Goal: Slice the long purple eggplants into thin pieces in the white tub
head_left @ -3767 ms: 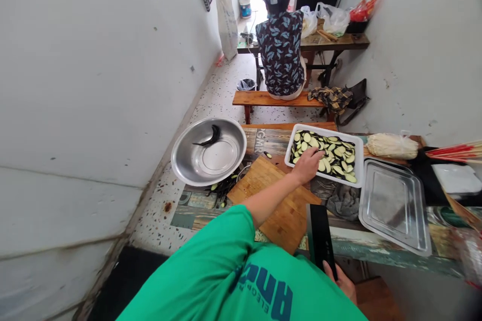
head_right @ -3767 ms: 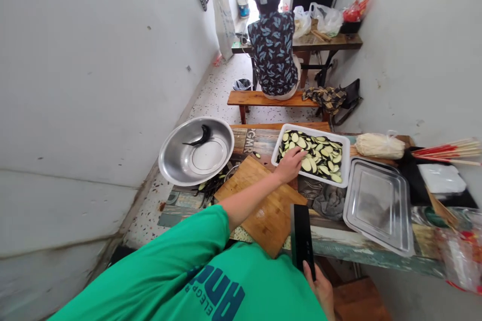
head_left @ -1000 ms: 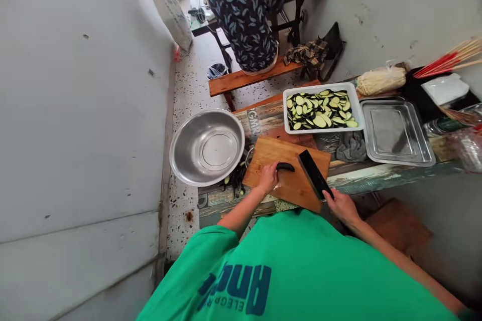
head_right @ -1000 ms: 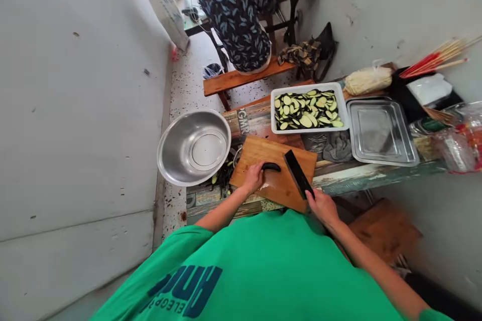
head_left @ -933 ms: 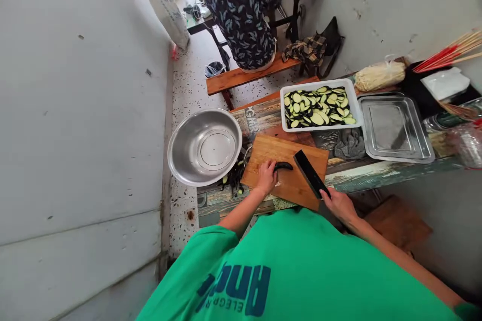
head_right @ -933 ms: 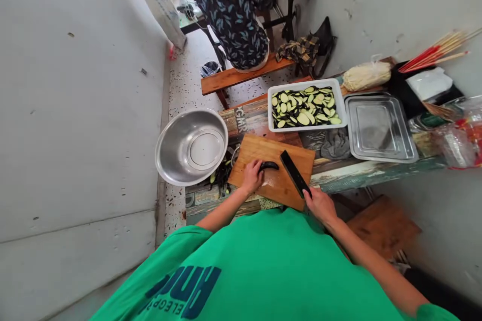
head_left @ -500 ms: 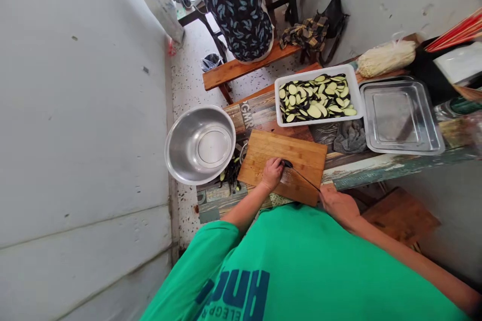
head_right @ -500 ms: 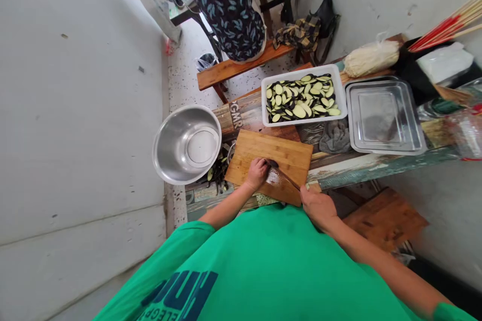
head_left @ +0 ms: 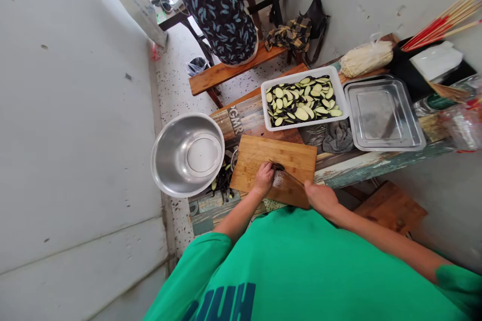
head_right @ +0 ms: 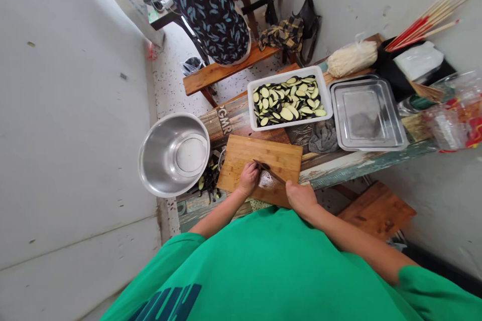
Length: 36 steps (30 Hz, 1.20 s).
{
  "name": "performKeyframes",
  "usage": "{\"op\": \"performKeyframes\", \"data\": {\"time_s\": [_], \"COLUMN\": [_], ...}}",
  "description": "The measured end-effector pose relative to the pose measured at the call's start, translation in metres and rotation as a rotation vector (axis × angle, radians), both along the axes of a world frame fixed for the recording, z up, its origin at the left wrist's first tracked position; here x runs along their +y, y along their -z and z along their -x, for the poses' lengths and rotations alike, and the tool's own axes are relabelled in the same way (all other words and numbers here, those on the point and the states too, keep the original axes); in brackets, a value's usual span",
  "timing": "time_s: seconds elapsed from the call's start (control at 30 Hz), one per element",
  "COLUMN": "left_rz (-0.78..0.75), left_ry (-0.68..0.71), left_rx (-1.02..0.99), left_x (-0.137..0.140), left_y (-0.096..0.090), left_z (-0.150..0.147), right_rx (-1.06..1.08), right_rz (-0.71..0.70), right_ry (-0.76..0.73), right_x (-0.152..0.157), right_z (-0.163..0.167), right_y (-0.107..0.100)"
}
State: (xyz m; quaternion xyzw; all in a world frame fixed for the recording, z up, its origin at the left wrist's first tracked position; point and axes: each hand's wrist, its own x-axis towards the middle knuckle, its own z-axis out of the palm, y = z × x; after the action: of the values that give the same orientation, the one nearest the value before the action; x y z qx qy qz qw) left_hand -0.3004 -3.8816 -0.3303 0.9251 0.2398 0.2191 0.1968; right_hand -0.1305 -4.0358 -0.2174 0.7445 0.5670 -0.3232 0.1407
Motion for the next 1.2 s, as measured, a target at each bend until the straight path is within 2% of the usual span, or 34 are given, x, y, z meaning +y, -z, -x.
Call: {"op": "performKeyframes", "data": {"time_s": [0.1, 0.2, 0.3, 0.43, 0.57, 0.67, 0.77, 0.9, 0.97, 1.07, 1.2], "left_rz": [0.011, 0.009, 0.012, 0.02, 0.048, 0.071, 0.071, 0.094, 0.131, 0.125, 0.032], "left_ry": [-0.025, -0.059, -0.05, -0.043, -0.041, -0.04, -0.061, -0.121, -0.178, -0.237, -0.159], "left_rx": [0.009, 0.002, -0.035, -0.049, -0.044, -0.051, -0.052, -0.029, -0.023, -0.031, -0.041], "left_x": [-0.002, -0.003, -0.003, -0.002, -0.001, -0.001, -0.003, -0.009, -0.011, -0.011, -0.008], "left_y": [-0.007, -0.013, -0.015, -0.014, -0.011, -0.009, -0.006, -0.006, -0.008, -0.01, -0.009], "left_z": [-0.001, -0.002, -0.003, -0.001, 0.0, 0.001, 0.0, 0.0, 0.001, 0.004, 0.007], "right_rx": [0.003, 0.008, 0.011, 0.015, 0.029, 0.016, 0.005, -0.022, -0.033, -0.034, -0.009], "right_rz": [-0.01, -0.034, -0.067, -0.039, -0.01, -0.003, 0.007, -0.023, -0.045, -0.072, -0.089], "right_ry": [0.037, 0.071, 0.013, -0.053, -0.047, -0.056, -0.054, -0.031, -0.013, -0.018, -0.12], "right_x": [0.02, 0.021, 0.003, -0.018, -0.022, -0.014, 0.008, 0.04, 0.043, 0.029, -0.003], "right_z": [-0.002, -0.009, -0.015, -0.014, -0.013, -0.012, -0.005, 0.007, 0.005, -0.004, -0.012], "right_y": [0.012, 0.015, 0.004, -0.016, -0.019, -0.011, -0.001, 0.01, 0.011, 0.008, -0.003]}}
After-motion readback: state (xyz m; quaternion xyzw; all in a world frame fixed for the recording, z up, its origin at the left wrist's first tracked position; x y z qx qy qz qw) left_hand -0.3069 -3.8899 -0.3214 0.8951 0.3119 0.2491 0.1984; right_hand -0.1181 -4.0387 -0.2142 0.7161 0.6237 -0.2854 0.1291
